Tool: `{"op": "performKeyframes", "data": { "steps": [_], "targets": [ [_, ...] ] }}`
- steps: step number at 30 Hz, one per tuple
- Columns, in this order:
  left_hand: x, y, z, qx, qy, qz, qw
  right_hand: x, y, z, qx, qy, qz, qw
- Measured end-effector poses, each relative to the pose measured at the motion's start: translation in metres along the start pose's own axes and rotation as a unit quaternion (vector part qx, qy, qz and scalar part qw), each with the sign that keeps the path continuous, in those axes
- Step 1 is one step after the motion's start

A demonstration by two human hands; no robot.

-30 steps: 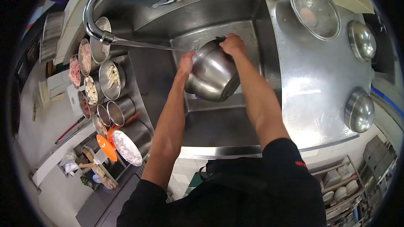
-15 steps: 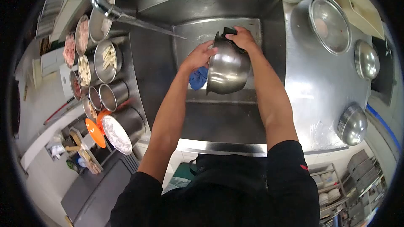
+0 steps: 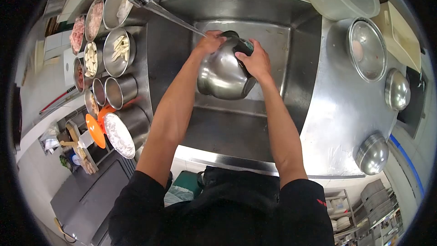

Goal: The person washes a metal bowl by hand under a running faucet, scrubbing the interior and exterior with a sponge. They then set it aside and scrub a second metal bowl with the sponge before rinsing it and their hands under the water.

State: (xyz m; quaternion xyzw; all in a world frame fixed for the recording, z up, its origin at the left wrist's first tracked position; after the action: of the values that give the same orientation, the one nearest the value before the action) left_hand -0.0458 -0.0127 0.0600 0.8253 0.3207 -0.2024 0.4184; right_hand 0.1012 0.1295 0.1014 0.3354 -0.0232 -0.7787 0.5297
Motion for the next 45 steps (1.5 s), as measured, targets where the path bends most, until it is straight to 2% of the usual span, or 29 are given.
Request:
{"op": "performKeyframes", "data": {
  "steps": [1,2,5,7,8,10,11,13,14,16,18,20,21,24,26,27,30,32,34,35,38,40,42,43,45],
  "targets": [
    [0.000,0.004,-0.003,-0.012,0.026,0.037,0.999,0.001,0.003,-0.001,0.029,-0.003,-0.009,1.000],
    [-0.003,0.007,-0.004,-0.013,0.026,0.036,0.999,0.001,0.005,-0.002,0.059,-0.006,-0.018,0.998],
    [-0.002,0.014,0.005,-0.017,0.076,0.074,0.994,0.003,0.003,-0.011,0.074,-0.025,-0.013,0.997],
    [-0.002,0.031,0.011,0.013,0.204,0.093,0.974,0.001,0.004,-0.011,0.075,-0.003,-0.005,0.997],
    [-0.002,0.036,0.016,0.013,0.207,0.091,0.974,0.000,0.005,-0.010,0.078,0.017,0.003,0.997],
    [0.011,0.048,0.031,-0.058,0.297,0.173,0.937,0.002,0.008,-0.007,0.069,0.020,0.002,0.997],
    [0.017,0.055,0.036,-0.060,0.302,0.170,0.936,0.003,0.009,-0.005,0.062,0.019,0.002,0.998],
    [0.011,0.082,0.032,-0.088,0.305,0.035,0.948,0.006,0.011,0.000,0.057,0.006,0.007,0.998],
    [0.021,0.090,0.037,-0.091,0.308,0.030,0.947,0.008,0.012,0.003,0.055,-0.012,0.005,0.998],
    [0.020,0.108,0.040,-0.042,0.178,-0.179,0.967,0.012,0.012,0.009,0.039,-0.009,0.003,0.999],
    [0.022,0.124,0.033,-0.052,0.218,-0.205,0.953,0.014,0.014,0.016,0.025,-0.002,0.000,1.000],
    [0.013,0.132,0.027,-0.006,0.150,-0.297,0.943,0.013,0.017,0.023,0.031,-0.001,0.003,1.000],
    [0.011,0.133,0.029,-0.010,0.157,-0.300,0.941,0.015,0.016,0.020,0.028,0.006,0.007,1.000],
    [-0.004,0.120,0.036,-0.008,0.121,-0.284,0.951,0.016,0.007,0.007,0.010,-0.029,-0.017,0.999],
    [-0.007,0.113,0.040,-0.026,0.098,-0.235,0.967,0.014,0.004,-0.002,0.027,-0.140,0.011,0.990],
    [-0.009,0.111,0.042,-0.030,0.089,-0.219,0.971,0.011,0.005,-0.002,0.026,-0.132,0.014,0.991],
    [-0.007,0.114,0.049,-0.037,0.118,-0.179,0.976,0.007,0.010,0.001,0.008,-0.083,0.109,0.991],
    [0.003,0.115,0.054,-0.033,0.130,-0.175,0.975,-0.001,0.015,0.007,-0.011,-0.052,0.126,0.991],
    [0.017,0.115,0.057,-0.019,0.133,-0.162,0.978,-0.005,0.019,0.008,-0.029,0.007,0.167,0.986],
    [0.028,0.114,0.058,-0.019,0.138,-0.127,0.982,-0.006,0.018,0.002,-0.040,0.030,0.176,0.983],
    [0.057,0.117,0.048,-0.007,0.133,-0.080,0.988,-0.011,0.025,-0.006,-0.021,0.072,0.202,0.977],
    [0.070,0.118,0.042,0.017,0.148,-0.073,0.986,-0.012,0.027,-0.016,-0.026,0.096,0.207,0.973],
    [0.076,0.117,0.035,0.073,0.133,-0.073,0.986,-0.013,0.034,-0.026,0.002,0.055,0.236,0.970],
    [0.078,0.118,0.034,0.070,0.137,-0.069,0.986,-0.015,0.038,-0.029,0.007,0.057,0.237,0.970],
    [0.074,0.119,0.026,0.135,0.128,-0.055,0.981,-0.020,0.044,-0.027,-0.006,0.062,0.229,0.971]
  ]
}}
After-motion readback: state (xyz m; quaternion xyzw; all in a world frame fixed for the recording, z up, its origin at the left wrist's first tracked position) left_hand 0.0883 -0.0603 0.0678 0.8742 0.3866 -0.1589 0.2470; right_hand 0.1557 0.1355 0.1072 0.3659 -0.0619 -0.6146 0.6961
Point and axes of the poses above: each hand's wrist, its own y-axis away from the middle knuckle, its own x-axis out of the palm, z = x × y, the point moved 5 cm from there along -y, towards the middle knuckle, and after that the axes turned 1 degree about z, right-handed, at the moved point
